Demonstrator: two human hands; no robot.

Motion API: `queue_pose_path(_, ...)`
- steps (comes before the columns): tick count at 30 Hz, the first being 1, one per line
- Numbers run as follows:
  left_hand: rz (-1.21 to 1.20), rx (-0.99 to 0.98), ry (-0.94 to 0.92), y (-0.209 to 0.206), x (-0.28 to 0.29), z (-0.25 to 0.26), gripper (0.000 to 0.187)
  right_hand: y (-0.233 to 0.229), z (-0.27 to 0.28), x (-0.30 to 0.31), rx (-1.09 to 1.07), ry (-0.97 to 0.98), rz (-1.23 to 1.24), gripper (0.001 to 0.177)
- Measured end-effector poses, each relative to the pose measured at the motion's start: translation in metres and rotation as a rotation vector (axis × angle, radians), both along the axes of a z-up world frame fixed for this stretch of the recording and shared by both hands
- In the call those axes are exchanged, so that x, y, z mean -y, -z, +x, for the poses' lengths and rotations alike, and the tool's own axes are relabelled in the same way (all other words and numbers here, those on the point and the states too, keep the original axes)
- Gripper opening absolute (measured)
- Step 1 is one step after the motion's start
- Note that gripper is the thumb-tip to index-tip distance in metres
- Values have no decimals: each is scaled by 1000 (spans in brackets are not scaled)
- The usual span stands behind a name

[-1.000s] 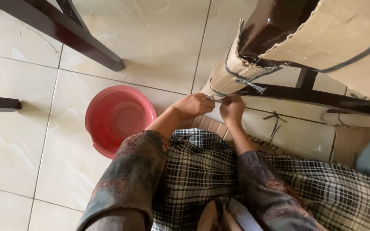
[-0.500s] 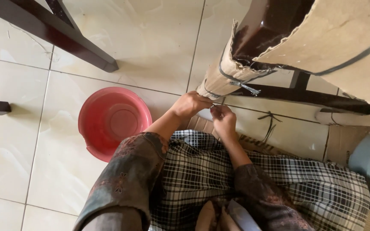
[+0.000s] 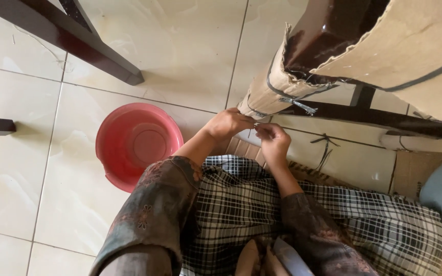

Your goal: Wrapping chair legs with cardboard and securing them with wire ties for transport

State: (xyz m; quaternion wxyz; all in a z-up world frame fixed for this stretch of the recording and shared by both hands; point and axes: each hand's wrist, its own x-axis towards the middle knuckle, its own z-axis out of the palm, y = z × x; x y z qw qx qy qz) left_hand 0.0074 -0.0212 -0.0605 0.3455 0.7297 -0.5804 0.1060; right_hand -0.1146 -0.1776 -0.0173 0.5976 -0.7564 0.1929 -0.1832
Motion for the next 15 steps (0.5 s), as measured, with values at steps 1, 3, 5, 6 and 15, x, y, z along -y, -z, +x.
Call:
queue_pose_path(1,-1,-1,0,-3,-1,-1,18,3,0,2,-1,0,-1,18)
queue_pose_path(3,-73,-158,16,-9,-4,-1,18,10,0,6,-21,-13,-48,16)
queue_pose_path(5,-93,-244,30,-1,-7,2,18,4,4,8,15,-22,-142,18)
queue_pose_path(6,-112,-329,41,3,-8,4,19,2,6,8,53,-35,-235,20)
queue_pose_path(15,-41,-371,-32,-12,-12,-1,7,-3,15,3,239,-85,-312,26)
